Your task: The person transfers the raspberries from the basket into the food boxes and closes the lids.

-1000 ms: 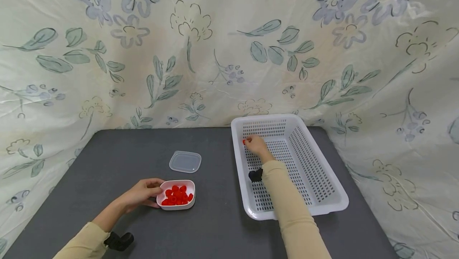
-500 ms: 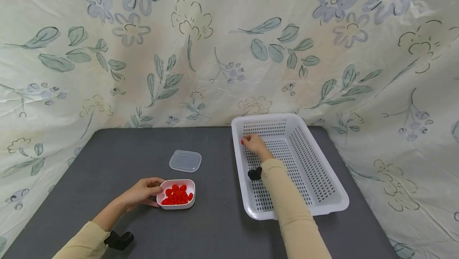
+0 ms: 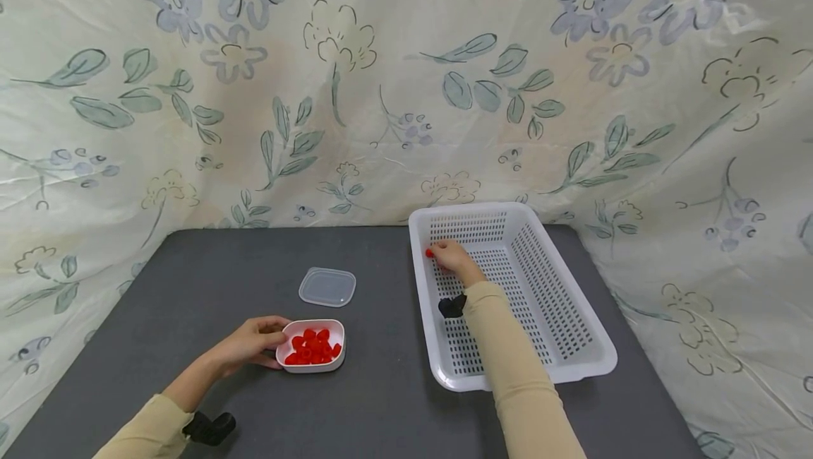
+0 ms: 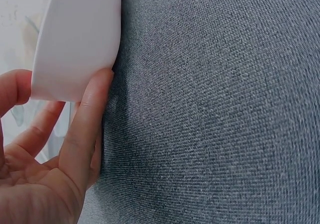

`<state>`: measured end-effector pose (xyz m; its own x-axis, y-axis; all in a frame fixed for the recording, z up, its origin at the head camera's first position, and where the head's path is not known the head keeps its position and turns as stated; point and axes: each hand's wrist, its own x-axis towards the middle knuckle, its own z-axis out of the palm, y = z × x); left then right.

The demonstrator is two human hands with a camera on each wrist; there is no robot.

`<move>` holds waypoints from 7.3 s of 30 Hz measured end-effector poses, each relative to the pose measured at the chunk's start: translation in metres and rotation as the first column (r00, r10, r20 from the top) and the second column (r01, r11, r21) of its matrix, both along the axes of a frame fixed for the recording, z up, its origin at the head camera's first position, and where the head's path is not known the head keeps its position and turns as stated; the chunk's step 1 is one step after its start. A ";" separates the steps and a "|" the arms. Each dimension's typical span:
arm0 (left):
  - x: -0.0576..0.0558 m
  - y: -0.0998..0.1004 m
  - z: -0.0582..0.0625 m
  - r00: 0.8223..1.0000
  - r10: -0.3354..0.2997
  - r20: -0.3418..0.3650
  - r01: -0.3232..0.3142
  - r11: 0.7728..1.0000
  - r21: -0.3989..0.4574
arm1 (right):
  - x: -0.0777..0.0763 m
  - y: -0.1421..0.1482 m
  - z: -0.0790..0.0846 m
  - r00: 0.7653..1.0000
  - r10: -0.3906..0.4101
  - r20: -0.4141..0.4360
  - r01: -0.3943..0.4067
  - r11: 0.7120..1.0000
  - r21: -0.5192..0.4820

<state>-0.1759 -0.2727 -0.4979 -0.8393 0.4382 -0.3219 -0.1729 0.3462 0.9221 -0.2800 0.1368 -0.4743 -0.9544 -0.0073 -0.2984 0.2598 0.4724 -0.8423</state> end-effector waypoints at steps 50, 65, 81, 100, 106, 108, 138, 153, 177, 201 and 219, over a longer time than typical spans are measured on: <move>0.001 0.004 0.003 1.000 -0.002 -0.007 0.002 1.000 0.020 | 0.014 -0.004 0.068 0.991 0.136 -0.016 -0.137 0.984 -0.117; -0.002 0.004 0.001 1.000 -0.002 -0.003 0.002 1.000 0.019 | 0.031 -0.039 0.092 0.958 0.285 -0.040 -0.287 0.954 -0.083; -0.009 0.000 0.001 0.999 -0.034 -0.013 0.034 0.999 0.026 | 0.047 -0.099 0.086 0.912 0.411 0.000 -0.411 0.911 0.016; -0.007 0.001 0.000 1.000 -0.013 -0.012 0.013 0.999 0.029 | 0.072 -0.158 0.054 0.821 0.571 -0.013 -0.569 0.820 0.061; -0.007 0.002 -0.002 1.000 -0.013 -0.013 0.014 0.999 0.032 | 0.077 -0.166 0.045 0.800 0.599 -0.003 -0.597 0.798 0.088; -0.007 0.002 -0.002 1.000 -0.017 -0.014 0.017 0.999 0.032 | 0.079 -0.168 0.042 0.799 0.601 0.000 -0.598 0.796 0.095; -0.009 0.002 0.000 0.998 -0.020 -0.055 0.019 1.000 -0.021 | 0.078 -0.172 0.038 0.835 0.548 -0.054 -0.508 0.804 0.308; -0.036 0.009 0.023 0.987 0.067 -0.146 -0.087 0.987 -0.137 | 0.058 -0.164 0.042 0.950 0.303 -0.079 -0.281 0.936 0.212; -0.082 0.018 0.006 0.971 0.182 -0.156 -0.202 0.971 -0.126 | -0.050 -0.150 -0.118 0.998 -0.013 0.066 0.015 1.000 -0.020; -0.075 0.030 0.023 0.983 0.156 -0.099 -0.163 0.985 -0.058 | 0.034 -0.167 0.011 0.988 -0.012 0.151 0.037 0.986 -0.162; -0.047 0.017 0.048 0.963 0.214 -0.164 -0.228 0.971 -0.070 | 0.061 -0.163 0.048 0.992 0.124 0.027 -0.121 0.988 -0.101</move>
<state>-0.2233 -0.2560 -0.4500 -0.9545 0.2123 -0.2092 -0.1119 0.3955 0.9116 -0.2187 -0.0265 -0.4266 -0.9340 -0.1548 -0.3219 0.2335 0.4173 -0.8783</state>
